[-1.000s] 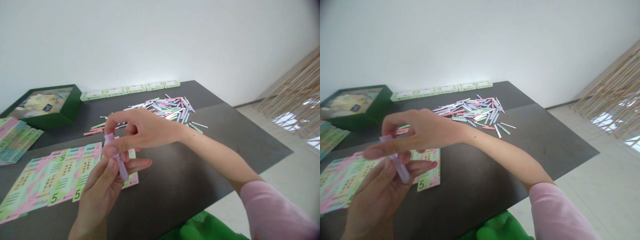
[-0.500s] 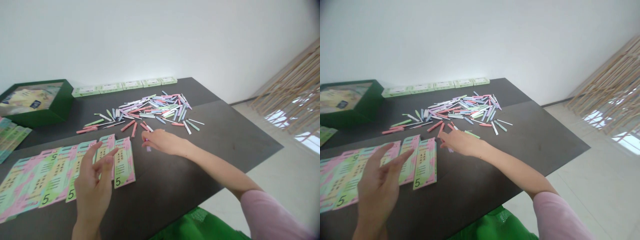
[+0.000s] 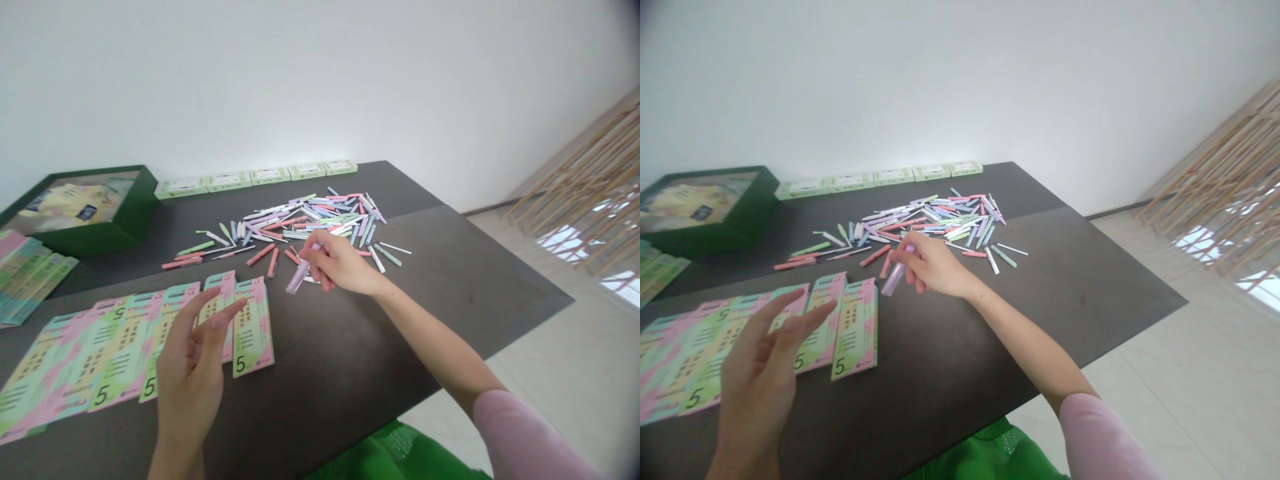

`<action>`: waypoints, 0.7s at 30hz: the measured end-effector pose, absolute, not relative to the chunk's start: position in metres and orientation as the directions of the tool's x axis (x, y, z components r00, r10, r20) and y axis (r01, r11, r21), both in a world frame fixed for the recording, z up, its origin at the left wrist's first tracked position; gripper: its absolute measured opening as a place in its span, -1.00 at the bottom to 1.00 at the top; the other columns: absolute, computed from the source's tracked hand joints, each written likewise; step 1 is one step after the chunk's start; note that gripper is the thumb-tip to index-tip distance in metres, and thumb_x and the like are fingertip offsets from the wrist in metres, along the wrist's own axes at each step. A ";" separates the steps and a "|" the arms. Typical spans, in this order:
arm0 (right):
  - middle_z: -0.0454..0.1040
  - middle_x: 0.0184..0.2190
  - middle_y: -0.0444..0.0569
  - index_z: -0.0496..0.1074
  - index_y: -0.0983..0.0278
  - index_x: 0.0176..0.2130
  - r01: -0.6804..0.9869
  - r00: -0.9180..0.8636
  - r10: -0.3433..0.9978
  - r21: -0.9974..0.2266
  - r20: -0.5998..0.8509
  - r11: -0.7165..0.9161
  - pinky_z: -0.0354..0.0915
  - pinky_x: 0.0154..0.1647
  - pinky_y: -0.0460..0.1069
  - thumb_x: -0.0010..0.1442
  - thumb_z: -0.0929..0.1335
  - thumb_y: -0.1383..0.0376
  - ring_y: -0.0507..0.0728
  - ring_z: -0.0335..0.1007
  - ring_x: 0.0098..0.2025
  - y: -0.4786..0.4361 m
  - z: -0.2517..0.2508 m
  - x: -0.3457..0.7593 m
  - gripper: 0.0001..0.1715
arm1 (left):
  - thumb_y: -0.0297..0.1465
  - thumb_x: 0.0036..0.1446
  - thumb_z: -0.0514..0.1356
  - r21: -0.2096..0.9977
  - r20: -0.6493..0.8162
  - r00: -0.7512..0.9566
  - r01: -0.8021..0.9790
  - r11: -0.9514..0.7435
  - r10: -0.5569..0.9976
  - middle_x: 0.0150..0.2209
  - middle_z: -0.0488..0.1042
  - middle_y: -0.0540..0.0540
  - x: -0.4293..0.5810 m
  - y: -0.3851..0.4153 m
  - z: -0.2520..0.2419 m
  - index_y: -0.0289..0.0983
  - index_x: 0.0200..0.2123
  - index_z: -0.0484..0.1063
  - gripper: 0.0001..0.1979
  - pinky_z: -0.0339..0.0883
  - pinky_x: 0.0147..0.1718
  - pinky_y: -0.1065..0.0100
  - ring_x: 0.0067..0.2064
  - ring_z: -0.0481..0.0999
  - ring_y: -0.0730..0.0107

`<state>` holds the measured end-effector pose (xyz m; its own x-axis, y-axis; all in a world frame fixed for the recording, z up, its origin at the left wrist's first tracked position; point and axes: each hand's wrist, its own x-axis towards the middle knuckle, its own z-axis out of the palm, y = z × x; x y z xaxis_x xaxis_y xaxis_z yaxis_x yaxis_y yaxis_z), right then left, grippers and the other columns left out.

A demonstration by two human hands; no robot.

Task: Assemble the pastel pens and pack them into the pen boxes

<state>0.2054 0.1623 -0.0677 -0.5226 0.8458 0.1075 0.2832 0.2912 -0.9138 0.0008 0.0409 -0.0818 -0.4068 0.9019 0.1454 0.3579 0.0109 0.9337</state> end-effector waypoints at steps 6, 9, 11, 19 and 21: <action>0.38 -0.71 -0.30 0.17 0.25 -0.35 -0.071 -0.588 0.790 -0.984 0.174 0.163 0.04 -0.80 -0.24 0.27 0.31 0.03 -0.09 0.24 -0.77 0.166 -0.024 0.199 -0.62 | -0.02 0.20 0.12 0.948 0.211 -0.302 0.294 -0.120 0.930 -0.15 0.63 -0.07 0.013 0.058 -0.063 -0.15 0.06 0.40 -0.53 0.40 0.06 0.16 -0.01 0.58 0.18; 0.36 -0.71 -0.30 0.18 0.26 -0.35 -0.075 -0.618 0.767 -0.984 0.175 0.164 0.04 -0.79 -0.25 0.27 0.31 -0.01 -0.11 0.22 -0.77 0.164 -0.018 0.195 -0.59 | -0.01 0.20 0.10 0.948 0.223 -0.273 0.285 -0.143 0.936 -0.16 0.63 -0.09 0.020 0.064 -0.055 -0.17 0.06 0.42 -0.51 0.41 0.05 0.13 -0.04 0.59 0.16; 0.35 -0.71 -0.31 0.16 0.25 -0.35 -0.058 -0.625 0.761 -0.983 0.173 0.176 0.02 -0.79 -0.24 0.28 0.28 -0.01 -0.11 0.21 -0.77 0.162 -0.017 0.194 -0.59 | -0.02 0.20 0.10 0.947 0.231 -0.263 0.280 -0.155 0.937 -0.14 0.62 -0.09 0.022 0.066 -0.054 -0.17 0.06 0.43 -0.52 0.41 0.05 0.14 -0.05 0.60 0.16; 0.36 -0.56 -0.22 0.21 0.27 -0.29 0.399 -0.705 0.688 -0.704 0.174 0.587 0.09 -0.49 -0.14 0.32 0.23 0.27 -0.06 0.27 -0.56 0.144 -0.003 0.196 -0.86 | 0.01 0.22 0.02 0.889 0.127 -0.053 0.448 -0.090 0.990 -0.14 0.62 -0.08 0.013 0.070 -0.060 -0.15 0.07 0.44 -0.48 0.32 0.07 0.14 0.01 0.55 0.12; 0.42 -0.48 -0.11 0.25 0.30 -0.26 0.447 -0.785 0.606 -0.557 0.130 0.699 0.07 -0.43 -0.10 0.32 0.21 0.29 0.00 0.29 -0.45 0.141 0.002 0.191 -0.88 | 0.01 0.20 0.03 0.816 0.106 0.053 0.566 -0.117 0.993 -0.19 0.63 -0.08 0.013 0.073 -0.061 -0.17 -0.01 0.50 -0.50 0.38 -0.08 0.18 -0.09 0.57 0.11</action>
<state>0.1907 0.1406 0.0021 -0.7848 0.6059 0.1303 0.4474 0.6993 -0.5574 0.0127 0.0728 -0.0609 0.0530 0.9930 0.1056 0.5656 -0.1170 0.8164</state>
